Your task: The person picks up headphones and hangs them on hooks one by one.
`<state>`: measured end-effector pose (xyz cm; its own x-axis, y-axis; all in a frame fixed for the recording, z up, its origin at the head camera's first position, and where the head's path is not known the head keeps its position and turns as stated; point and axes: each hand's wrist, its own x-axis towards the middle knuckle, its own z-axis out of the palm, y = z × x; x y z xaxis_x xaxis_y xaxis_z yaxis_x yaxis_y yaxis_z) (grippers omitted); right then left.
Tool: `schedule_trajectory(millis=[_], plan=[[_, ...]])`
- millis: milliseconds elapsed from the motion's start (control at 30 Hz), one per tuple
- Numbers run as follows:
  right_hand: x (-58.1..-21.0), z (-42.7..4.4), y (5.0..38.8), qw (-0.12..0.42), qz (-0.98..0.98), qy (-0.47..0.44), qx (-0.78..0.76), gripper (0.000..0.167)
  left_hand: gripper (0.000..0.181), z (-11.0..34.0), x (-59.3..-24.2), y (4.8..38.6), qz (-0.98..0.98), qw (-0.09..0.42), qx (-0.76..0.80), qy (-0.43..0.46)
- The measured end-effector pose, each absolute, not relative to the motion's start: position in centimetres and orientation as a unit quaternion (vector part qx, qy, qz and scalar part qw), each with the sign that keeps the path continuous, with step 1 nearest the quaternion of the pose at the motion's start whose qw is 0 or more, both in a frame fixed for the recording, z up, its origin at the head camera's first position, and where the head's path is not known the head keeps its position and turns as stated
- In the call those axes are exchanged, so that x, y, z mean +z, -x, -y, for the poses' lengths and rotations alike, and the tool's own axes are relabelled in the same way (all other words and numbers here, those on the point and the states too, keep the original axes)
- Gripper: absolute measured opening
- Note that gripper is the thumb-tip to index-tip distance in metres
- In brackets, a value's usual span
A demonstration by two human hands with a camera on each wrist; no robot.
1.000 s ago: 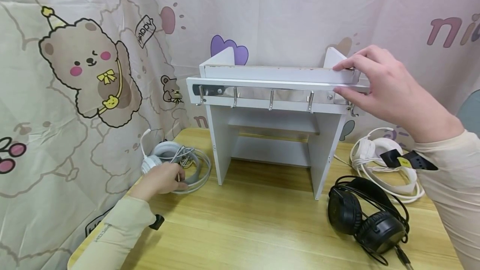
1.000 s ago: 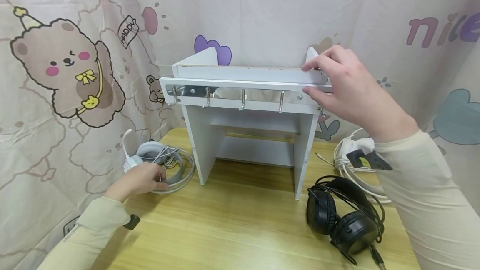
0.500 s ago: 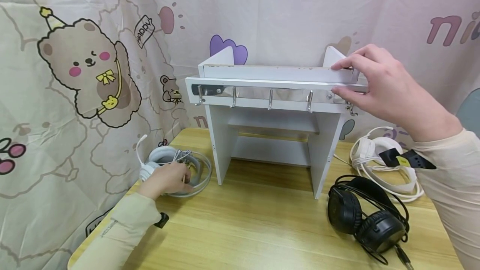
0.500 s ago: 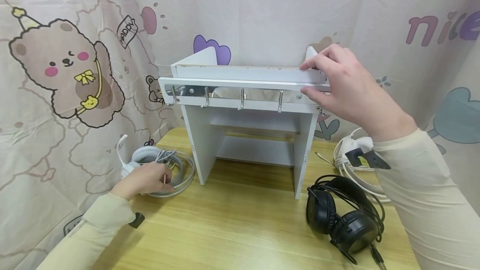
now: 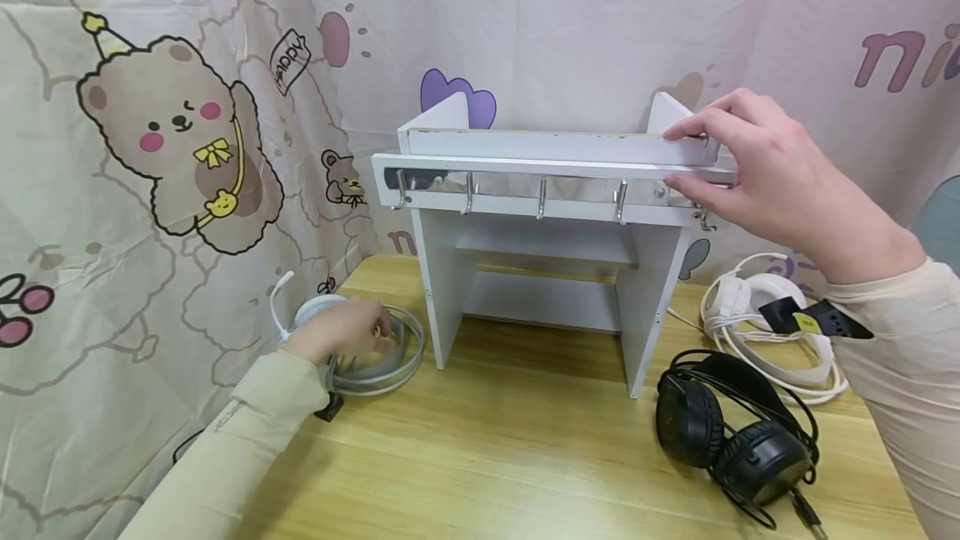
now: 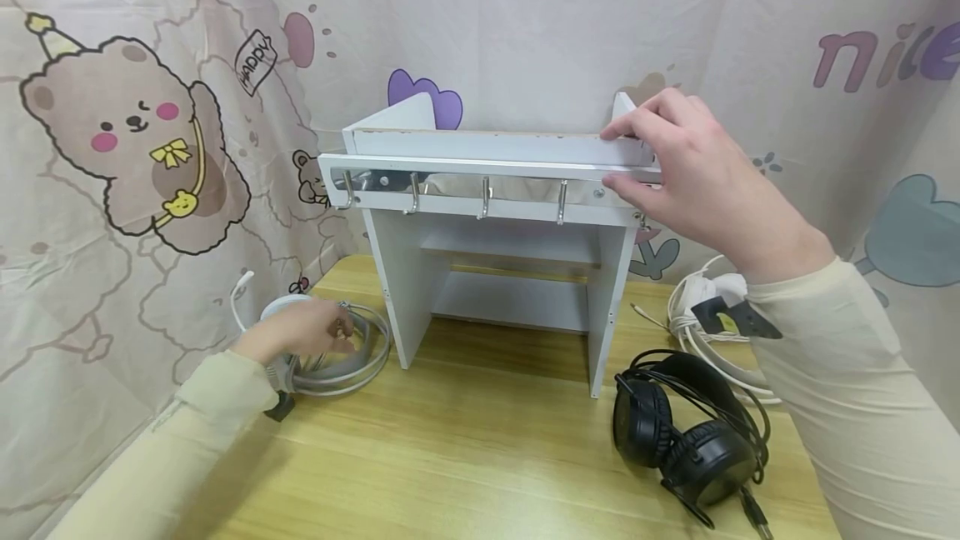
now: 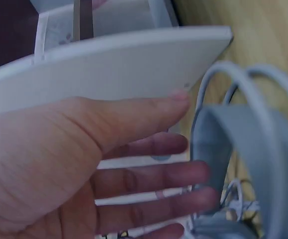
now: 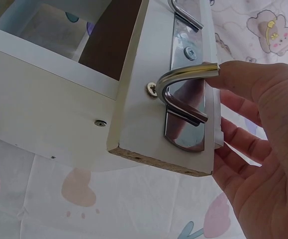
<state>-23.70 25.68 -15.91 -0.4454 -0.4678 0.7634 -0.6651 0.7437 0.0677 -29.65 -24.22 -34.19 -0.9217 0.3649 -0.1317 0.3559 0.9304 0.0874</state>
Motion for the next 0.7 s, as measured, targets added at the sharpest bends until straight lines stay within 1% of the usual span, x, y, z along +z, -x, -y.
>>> schedule_trajectory(millis=[200, 433, 700], plan=[[-15.9, -25.7, 23.7, 0.402, 0.842, -0.336, 0.124, 0.049, 0.013, 25.0, -33.4, 32.6, -0.982, 0.036, 0.037, -0.184], [-16.0, -25.7, 23.8, 0.406, 0.842, -0.335, 0.121, 0.049, 0.022, 25.6, -33.9, 35.7, -0.979, 0.036, 0.059, -0.191], [-16.1, -25.7, 23.8, 0.405, 0.843, -0.331, 0.124, 0.048, 0.020, 26.1, -35.7, 38.3, -0.977, 0.035, 0.067, -0.198]])
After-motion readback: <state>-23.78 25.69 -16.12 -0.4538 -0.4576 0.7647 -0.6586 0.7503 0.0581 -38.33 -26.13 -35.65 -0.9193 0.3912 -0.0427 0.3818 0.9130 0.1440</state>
